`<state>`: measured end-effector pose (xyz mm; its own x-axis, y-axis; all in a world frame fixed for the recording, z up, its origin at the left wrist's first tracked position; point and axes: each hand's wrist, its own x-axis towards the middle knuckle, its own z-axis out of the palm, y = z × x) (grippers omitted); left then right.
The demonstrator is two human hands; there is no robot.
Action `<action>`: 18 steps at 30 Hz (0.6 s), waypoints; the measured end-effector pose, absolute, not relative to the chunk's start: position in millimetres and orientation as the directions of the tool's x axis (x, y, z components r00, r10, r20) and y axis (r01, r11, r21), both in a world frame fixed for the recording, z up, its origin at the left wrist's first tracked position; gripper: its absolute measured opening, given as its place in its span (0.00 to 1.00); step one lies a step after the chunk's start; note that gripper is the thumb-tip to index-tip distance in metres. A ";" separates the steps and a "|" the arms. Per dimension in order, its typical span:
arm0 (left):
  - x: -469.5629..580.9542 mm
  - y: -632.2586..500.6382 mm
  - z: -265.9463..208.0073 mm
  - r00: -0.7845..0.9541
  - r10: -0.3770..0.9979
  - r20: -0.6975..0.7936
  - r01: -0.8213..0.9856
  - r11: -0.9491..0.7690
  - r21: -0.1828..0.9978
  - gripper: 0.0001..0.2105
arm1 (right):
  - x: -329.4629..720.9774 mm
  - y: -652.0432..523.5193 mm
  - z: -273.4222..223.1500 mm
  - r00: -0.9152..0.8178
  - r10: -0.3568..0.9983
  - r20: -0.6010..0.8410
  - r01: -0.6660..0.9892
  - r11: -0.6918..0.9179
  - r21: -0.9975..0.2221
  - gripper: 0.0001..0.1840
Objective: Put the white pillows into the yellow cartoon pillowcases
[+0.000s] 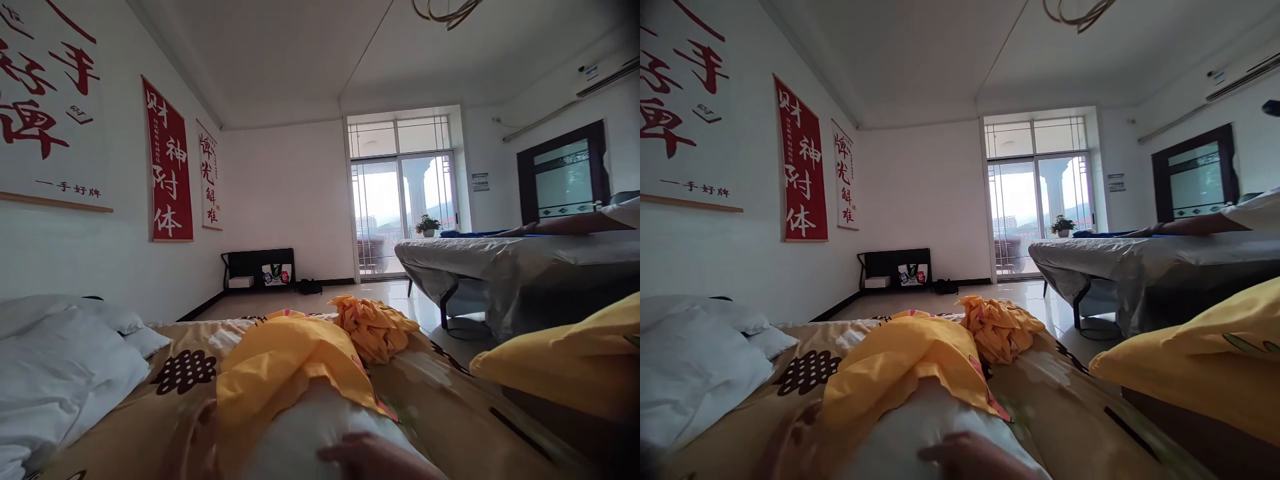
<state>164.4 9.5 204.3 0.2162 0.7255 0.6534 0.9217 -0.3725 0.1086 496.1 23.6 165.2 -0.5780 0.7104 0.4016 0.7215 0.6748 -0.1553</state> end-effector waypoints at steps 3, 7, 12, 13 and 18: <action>166.0 17.9 177.2 0.277 0.680 0.679 0.907 -0.419 0.050 0.22 | 525.0 34.6 204.8 -0.342 0.835 0.431 0.800 0.499 -0.333 0.36; 177.0 50.0 139.7 0.314 0.601 0.735 0.932 -0.345 -0.116 0.20 | 531.0 68.9 181.8 -0.065 0.862 0.504 0.942 0.219 -0.253 0.40; 164.9 70.9 128.2 0.211 0.736 0.644 0.973 -0.221 -0.066 0.20 | 520.1 84.8 146.6 -0.018 0.900 0.436 0.990 0.079 -0.120 0.24; 159.6 69.7 131.3 0.219 0.718 0.661 0.970 -0.231 -0.071 0.18 | 521.6 84.5 148.5 -0.033 0.889 0.458 0.994 0.079 -0.082 0.21; 133.1 47.2 161.3 0.307 0.299 0.904 0.913 -0.360 -0.191 0.13 | 553.4 81.0 188.8 0.015 0.754 0.657 1.000 0.006 -0.030 0.19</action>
<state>133.1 47.2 161.3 0.3067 0.2991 0.9036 0.9133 -0.3599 -0.1908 553.4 81.0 188.8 0.0152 0.7538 0.6569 0.9995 0.0055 -0.0295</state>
